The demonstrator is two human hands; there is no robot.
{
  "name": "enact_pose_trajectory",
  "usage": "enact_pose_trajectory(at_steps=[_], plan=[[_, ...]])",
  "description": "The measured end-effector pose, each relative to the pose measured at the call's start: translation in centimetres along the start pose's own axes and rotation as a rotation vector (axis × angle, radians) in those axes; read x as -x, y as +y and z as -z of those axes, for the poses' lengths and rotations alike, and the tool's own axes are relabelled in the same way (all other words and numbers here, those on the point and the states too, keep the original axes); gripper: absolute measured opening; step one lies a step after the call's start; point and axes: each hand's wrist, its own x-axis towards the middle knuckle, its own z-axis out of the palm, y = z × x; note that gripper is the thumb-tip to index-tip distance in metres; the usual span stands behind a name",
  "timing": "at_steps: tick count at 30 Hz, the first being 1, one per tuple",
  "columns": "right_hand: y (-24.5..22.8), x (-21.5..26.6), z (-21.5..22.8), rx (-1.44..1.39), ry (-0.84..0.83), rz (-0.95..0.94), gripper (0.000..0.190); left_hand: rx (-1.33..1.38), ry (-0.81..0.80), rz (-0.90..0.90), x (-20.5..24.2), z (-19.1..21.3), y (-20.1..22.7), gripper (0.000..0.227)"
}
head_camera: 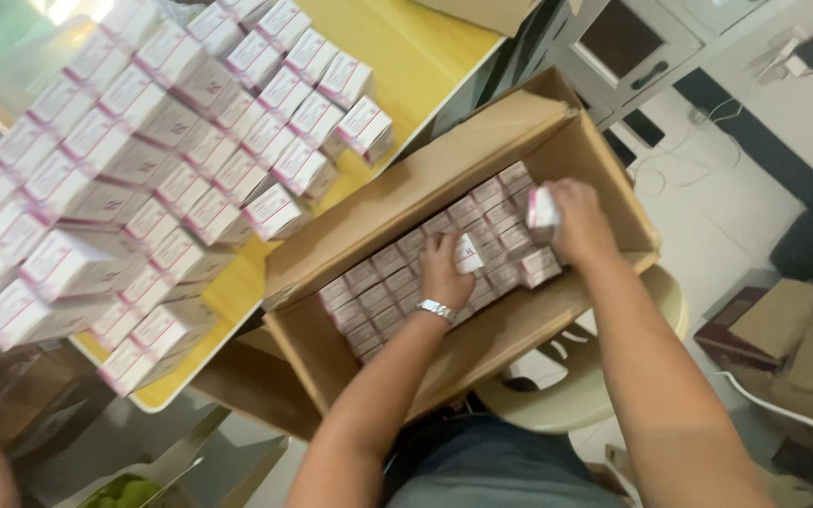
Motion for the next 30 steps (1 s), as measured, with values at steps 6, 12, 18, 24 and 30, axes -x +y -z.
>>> enact_pose_trajectory(at_steps=[6,12,18,24,30], plan=[[6.7,-1.8,-5.9,0.482,-0.441,0.103,0.038,-0.036,-0.003,0.170,-2.8,-14.0,-0.5,0.069],[11.1,-2.2,-12.6,0.724,-0.601,0.183,0.046,0.081,-0.354,0.284,-3.5,-18.2,0.1,0.081],[9.6,-3.2,-12.5,0.538,-0.663,0.020,0.060,0.126,-0.405,0.148,-4.8,-15.3,-0.9,0.090],[0.9,-8.8,-3.9,0.108,-0.866,0.010,0.033,0.199,-0.084,-0.071,-2.5,-3.7,0.9,0.048],[-13.6,-13.2,-0.8,-0.643,-0.290,0.168,0.034,-0.327,0.541,-0.204,-3.5,12.5,-0.9,0.047]])
